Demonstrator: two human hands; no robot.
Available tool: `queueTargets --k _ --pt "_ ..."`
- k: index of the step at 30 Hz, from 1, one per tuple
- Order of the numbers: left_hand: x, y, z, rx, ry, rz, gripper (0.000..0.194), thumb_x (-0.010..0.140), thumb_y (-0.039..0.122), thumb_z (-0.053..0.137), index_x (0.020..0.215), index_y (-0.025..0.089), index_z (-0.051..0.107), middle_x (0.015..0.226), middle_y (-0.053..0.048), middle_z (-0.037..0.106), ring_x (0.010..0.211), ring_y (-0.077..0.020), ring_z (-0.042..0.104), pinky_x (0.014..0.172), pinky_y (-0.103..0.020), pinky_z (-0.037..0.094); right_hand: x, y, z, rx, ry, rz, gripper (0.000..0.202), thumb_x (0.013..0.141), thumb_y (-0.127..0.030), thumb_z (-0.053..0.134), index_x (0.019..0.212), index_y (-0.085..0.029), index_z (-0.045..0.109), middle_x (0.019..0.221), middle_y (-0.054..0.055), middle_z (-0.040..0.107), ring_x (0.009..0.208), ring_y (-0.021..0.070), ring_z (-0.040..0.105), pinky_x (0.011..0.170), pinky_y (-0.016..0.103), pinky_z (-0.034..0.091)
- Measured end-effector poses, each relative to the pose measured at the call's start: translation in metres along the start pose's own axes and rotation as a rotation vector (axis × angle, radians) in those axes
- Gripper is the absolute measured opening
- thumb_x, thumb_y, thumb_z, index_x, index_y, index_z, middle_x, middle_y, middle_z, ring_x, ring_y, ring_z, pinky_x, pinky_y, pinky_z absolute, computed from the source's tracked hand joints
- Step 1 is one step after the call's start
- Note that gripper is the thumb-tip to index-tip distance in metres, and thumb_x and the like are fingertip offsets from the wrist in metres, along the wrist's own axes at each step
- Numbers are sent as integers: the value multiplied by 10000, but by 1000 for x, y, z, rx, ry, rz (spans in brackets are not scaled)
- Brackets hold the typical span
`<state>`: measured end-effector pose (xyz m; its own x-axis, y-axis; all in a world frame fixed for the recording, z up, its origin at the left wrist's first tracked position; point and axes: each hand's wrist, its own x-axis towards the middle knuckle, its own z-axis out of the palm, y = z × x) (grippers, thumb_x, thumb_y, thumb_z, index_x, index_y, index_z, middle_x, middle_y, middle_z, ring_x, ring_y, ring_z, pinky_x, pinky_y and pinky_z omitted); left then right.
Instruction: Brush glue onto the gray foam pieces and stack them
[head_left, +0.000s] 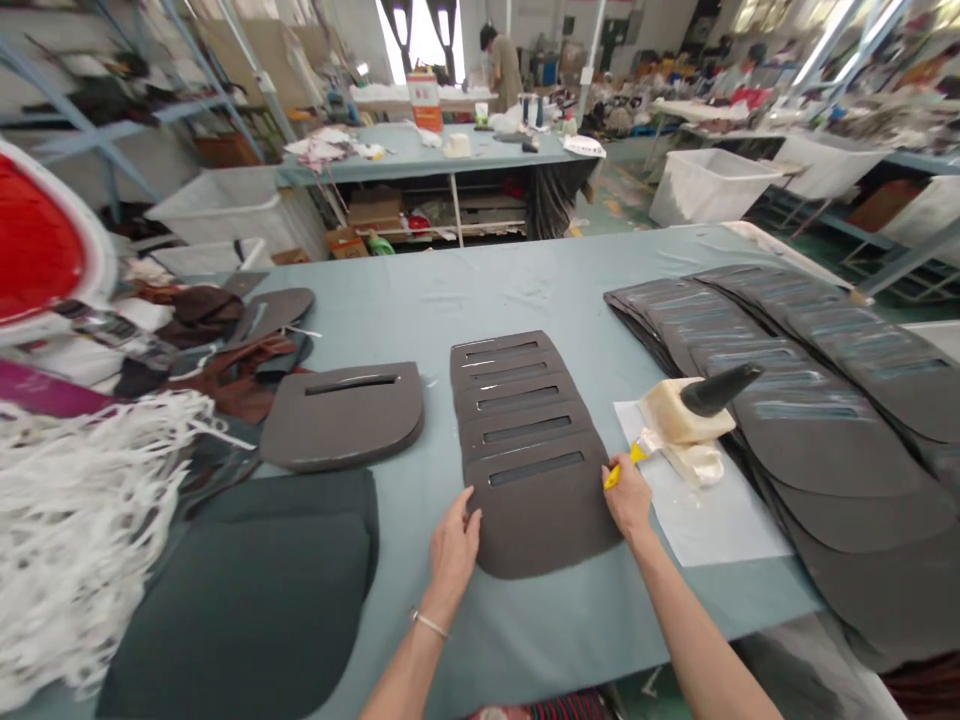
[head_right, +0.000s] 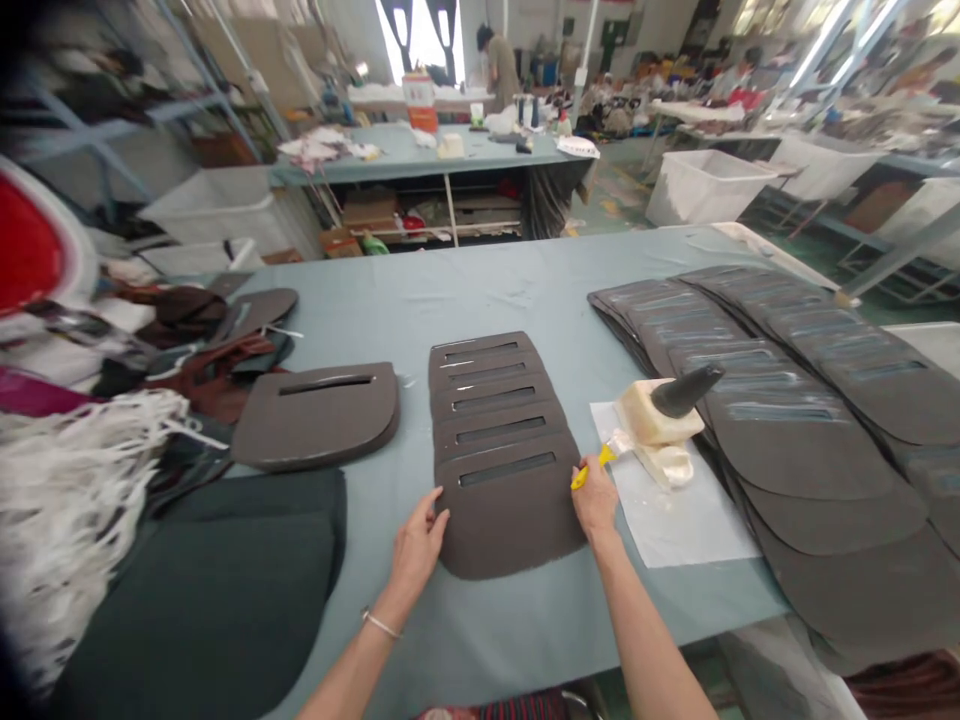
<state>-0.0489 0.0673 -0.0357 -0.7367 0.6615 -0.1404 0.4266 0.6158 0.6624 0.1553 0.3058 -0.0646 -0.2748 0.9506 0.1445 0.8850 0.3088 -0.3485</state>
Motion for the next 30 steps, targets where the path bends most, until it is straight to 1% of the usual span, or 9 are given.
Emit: queueTargets --k 5,8,13,18,23,30 --pt "1 0 -1 31 -6 -9 445 870 333 394 1282 205 503 795 -28 604 704 -148 570 714 -295 440 0 0 1 10 7 11 122 820 -257 569 914 -187 536 697 2 523 569 121 427 555 247 223" --pt "2 3 -1 78 -16 -6 425 861 291 414 1261 198 523 799 -33 612 705 -144 573 713 -288 442 1 -1 1 -3 4 10 121 820 -251 574 913 -186 532 710 4 526 567 117 415 555 247 219" --pt "7 5 2 91 4 14 405 861 242 419 1248 190 525 826 -42 620 766 -152 587 731 -283 444 2 -1 0 -34 -48 -9 117 830 -241 573 919 -186 521 702 -12 509 569 103 400 546 236 202" --pt "13 1 4 101 -3 -22 397 857 250 460 1246 200 526 835 -39 624 757 -152 584 710 -275 428 -2 0 -4 -47 -72 -7 116 846 -240 567 927 -175 515 720 -13 515 587 94 415 557 226 203" --pt "14 -1 4 126 -17 -28 389 869 302 460 1245 227 525 794 -19 617 704 -150 575 659 -270 407 -4 1 -5 -37 -80 -11 92 860 -226 550 932 -181 515 747 -5 542 618 100 452 561 228 201" --pt "15 -6 5 123 -12 -15 394 878 341 449 1250 237 526 811 -23 627 730 -157 581 667 -272 408 -3 1 -5 -23 -93 18 75 866 -202 529 937 -179 519 728 -2 542 649 109 483 559 228 210"
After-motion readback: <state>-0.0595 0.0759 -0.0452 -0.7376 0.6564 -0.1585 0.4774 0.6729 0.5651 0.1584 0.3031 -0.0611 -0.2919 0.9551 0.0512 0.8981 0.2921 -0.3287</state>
